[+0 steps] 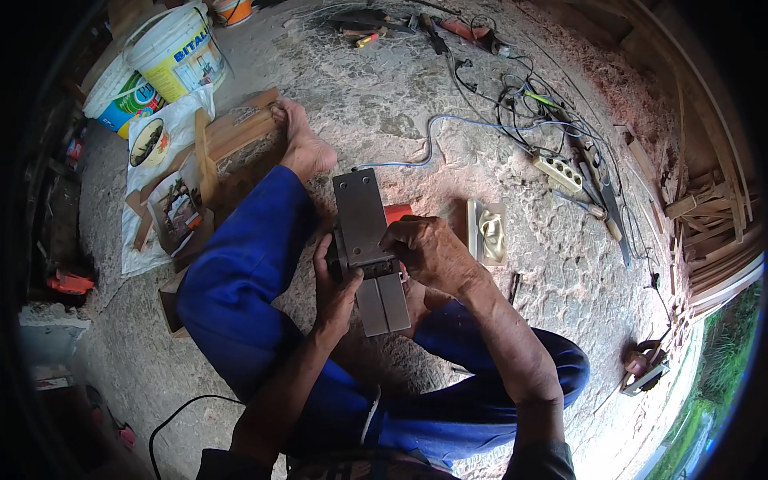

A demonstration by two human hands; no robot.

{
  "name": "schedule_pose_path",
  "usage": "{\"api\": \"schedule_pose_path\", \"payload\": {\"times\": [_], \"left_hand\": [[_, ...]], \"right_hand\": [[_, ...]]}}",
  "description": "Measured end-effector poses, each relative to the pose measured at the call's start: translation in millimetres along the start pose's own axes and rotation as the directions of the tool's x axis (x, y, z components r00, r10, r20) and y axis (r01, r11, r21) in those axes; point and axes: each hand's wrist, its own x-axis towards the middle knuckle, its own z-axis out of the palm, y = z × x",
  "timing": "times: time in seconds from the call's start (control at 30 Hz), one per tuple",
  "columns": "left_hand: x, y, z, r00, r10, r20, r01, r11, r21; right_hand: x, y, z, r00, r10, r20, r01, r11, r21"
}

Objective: The person uses a socket wrench and a screwdriver to remove screws and components from an electric planer, then holds up a pair of eyeglasses to the camera lens.

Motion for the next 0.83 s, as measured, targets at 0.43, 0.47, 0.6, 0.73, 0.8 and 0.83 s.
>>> {"api": "schedule_pose_path", "payload": {"times": [0.43,0.47,0.6,0.73,0.8,0.83], "left_hand": [[-0.4,0.6,-1.8,0.999,-0.026,0.037,0.026,1.000,-0.002],[-1.1,3.3,-0.3,0.998,-0.056,0.039,0.057,0.998,-0.028],[0.6,1.4,0.6,0.998,-0.034,0.051,0.036,0.999,-0.026],[1.1,2.9,3.7,0.998,-0.057,0.023,0.058,0.997,-0.060],[1.3,1.2,1.3,0.999,-0.044,0.022,0.044,0.998,-0.037],[2.0,0.2,0.3,0.999,-0.028,0.025,0.028,1.000,-0.013]], "right_hand": [[-13.5,12.1,24.6,0.995,-0.035,0.091,0.040,0.997,-0.058],[-14.9,14.3,25.5,0.995,-0.044,0.094,0.051,0.995,-0.080],[-16.1,14.5,28.7,0.998,-0.010,0.055,0.012,0.999,-0.041],[-16.7,12.3,34.0,0.998,-0.040,0.043,0.044,0.993,-0.106],[-15.5,5.6,34.1,0.999,-0.019,0.044,0.025,0.988,-0.151],[-16.0,6.4,36.5,0.998,-0.026,0.060,0.035,0.987,-0.155]]}}
